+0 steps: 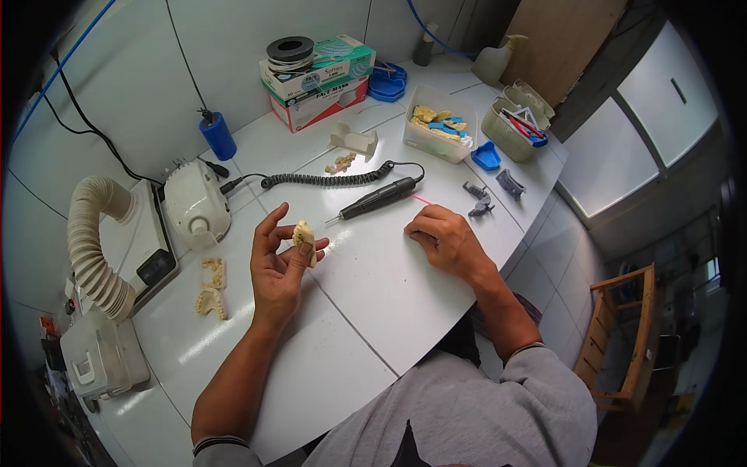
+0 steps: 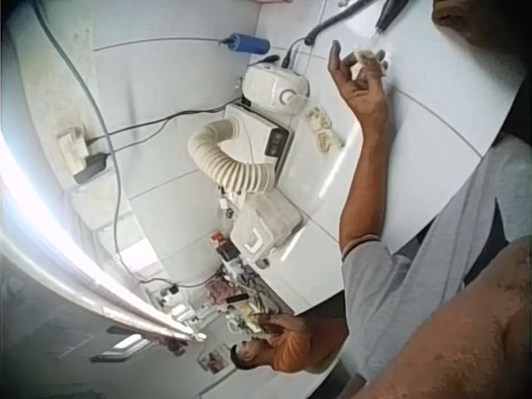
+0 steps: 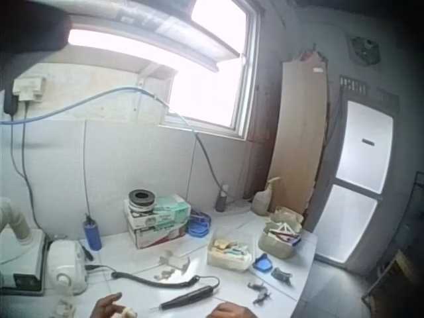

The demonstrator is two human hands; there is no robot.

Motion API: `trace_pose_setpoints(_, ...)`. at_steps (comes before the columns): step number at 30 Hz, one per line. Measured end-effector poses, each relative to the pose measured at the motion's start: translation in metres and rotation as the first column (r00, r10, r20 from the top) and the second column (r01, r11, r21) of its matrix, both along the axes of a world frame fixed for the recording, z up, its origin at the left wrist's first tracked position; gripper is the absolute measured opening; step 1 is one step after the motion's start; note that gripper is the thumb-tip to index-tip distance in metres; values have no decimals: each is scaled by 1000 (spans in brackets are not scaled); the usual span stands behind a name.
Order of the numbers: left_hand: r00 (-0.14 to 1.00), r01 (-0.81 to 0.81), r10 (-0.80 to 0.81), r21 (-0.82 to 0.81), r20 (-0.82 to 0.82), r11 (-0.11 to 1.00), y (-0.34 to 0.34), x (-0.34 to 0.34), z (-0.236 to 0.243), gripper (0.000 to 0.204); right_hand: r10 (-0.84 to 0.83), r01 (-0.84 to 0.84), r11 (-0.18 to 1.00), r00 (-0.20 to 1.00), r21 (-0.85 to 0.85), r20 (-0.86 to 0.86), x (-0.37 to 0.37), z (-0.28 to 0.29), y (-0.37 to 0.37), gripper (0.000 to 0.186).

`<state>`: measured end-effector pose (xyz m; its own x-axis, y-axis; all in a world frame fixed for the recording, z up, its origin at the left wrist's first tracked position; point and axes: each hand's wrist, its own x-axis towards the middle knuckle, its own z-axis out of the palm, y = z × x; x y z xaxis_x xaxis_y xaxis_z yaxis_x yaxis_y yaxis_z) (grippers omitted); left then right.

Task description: The recorder uses a dental handpiece to refine and trim a stone dental model on a laboratory workbench.

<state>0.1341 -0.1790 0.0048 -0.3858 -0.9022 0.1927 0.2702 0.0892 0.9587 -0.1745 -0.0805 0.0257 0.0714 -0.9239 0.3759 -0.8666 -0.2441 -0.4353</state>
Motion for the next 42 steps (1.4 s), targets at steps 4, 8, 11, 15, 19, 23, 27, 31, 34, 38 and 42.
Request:
trace_pose_setpoints(4, 998, 29, -29, 2, 52, 1000, -3, 2, 0, 57, 31, -29, 998, 999, 50, -32, -3, 4, -1, 11)
trace_pose_setpoints(8, 991, 71, -75, 46, 109, 996, -6, 2, 0, 56, 17, -18, 1000, 997, -14, -69, 0, 20, -18, 12)
trace_pose_setpoints(11, 991, 99, -108, 115, 75, 988, -7, 3, 3, 70, 140, -151, 986, 981, -74, -133, 6, 34, -46, 12)
trace_pose_setpoints(15, 989, 120, -131, 150, 67, 981, -5, 3, 9, 103, 263, -264, 964, 946, 17, -188, 11, 42, -87, 15)
trace_pose_setpoints(19, 936, 3, 22, -72, 350, 997, -8, 6, 4, 95, 247, -272, 959, 943, -85, -225, 13, 33, -107, 17)
trace_pose_setpoints(23, 879, -30, 109, -175, 464, 984, -8, 9, 8, 92, 333, -338, 926, 941, -165, -60, 9, 15, -104, 21)
trace_pose_setpoints(27, 862, -29, 93, -135, 499, 990, -11, 8, 7, 97, 309, -309, 951, 951, -6, -8, 2, 24, -94, 22)
trace_pose_setpoints(31, 858, -43, 106, -134, 503, 990, -11, 8, 7, 97, 314, -309, 945, 949, 107, -33, -1, 28, -96, 30)
trace_pose_setpoints(34, 878, -72, 121, -122, 463, 990, -10, 7, 5, 97, 308, -299, 942, 951, 155, -38, -4, 18, -98, 35)
trace_pose_setpoints(38, 843, -45, 150, -210, 517, 977, -9, 13, 2, 99, 335, -319, 933, 939, 167, -75, 0, 15, -100, 40)
trace_pose_setpoints(42, 810, -33, 178, -259, 559, 965, -9, 13, 4, 100, 356, -342, 931, 928, 126, -109, 3, 14, -100, 40)
